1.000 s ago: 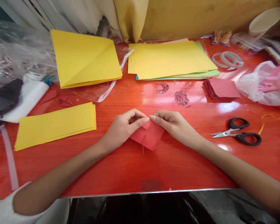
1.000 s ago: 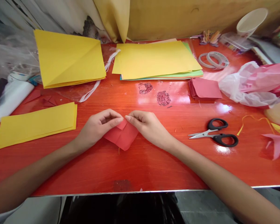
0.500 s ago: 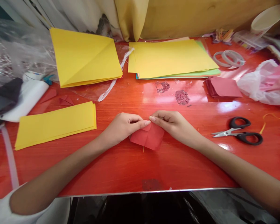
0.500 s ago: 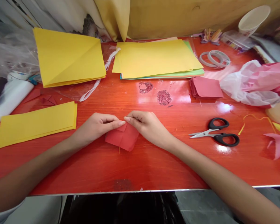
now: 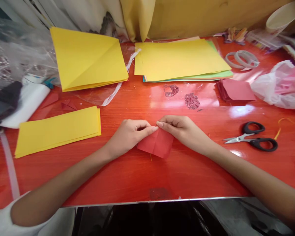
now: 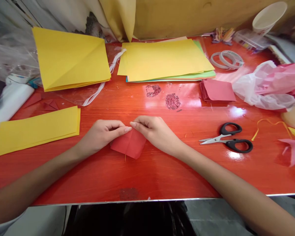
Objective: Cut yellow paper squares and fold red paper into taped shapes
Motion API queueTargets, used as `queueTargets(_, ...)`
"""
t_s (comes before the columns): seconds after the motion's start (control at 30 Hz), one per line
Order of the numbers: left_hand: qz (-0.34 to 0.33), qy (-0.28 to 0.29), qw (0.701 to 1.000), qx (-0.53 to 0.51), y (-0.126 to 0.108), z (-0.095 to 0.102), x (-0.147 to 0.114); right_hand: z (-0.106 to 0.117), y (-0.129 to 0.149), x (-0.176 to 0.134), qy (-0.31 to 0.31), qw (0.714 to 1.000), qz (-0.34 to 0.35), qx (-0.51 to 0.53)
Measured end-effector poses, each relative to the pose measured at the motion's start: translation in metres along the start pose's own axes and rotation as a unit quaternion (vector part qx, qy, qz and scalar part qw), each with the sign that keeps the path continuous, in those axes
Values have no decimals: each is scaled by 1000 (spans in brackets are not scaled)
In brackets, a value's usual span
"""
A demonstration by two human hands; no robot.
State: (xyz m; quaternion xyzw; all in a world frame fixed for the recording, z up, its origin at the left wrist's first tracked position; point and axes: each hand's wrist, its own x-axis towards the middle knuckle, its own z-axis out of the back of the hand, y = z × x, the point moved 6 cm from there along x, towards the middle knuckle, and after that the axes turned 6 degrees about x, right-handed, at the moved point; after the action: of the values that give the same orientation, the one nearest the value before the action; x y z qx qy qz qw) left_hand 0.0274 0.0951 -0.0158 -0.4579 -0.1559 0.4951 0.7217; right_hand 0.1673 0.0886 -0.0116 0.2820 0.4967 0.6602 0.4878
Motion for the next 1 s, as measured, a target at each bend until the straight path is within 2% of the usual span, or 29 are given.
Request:
queueTargets(0.33, -23, -2, 999, -36, -2, -2, 1, -3, 3, -1, 12, 999, 13, -29)
queueTargets(0.6, 7, 24, 996, -88, -3, 0, 2, 7, -1, 0, -44, 999, 9, -8)
queueTargets(0.77, 39, 89, 990, -101, -1, 5, 1, 14, -6, 2, -40, 999, 0, -6)
queueTargets(0.9, 36, 220, 974, -47, 0, 5, -4, 31, -5, 1, -94, 995, 12, -31)
queueTargets(0.93, 37, 222, 973, -40, 1, 5, -4, 32, -3, 1, -95, 995, 18, -41)
queueTargets(0.97, 41, 199, 978, -41, 2, 7, -3, 30, -1, 0, -85, 995, 25, -50)
queueTargets(1.0, 42, 154, 986, -47, 3, 10, -1, 26, 2, 0, -67, 995, 31, -59)
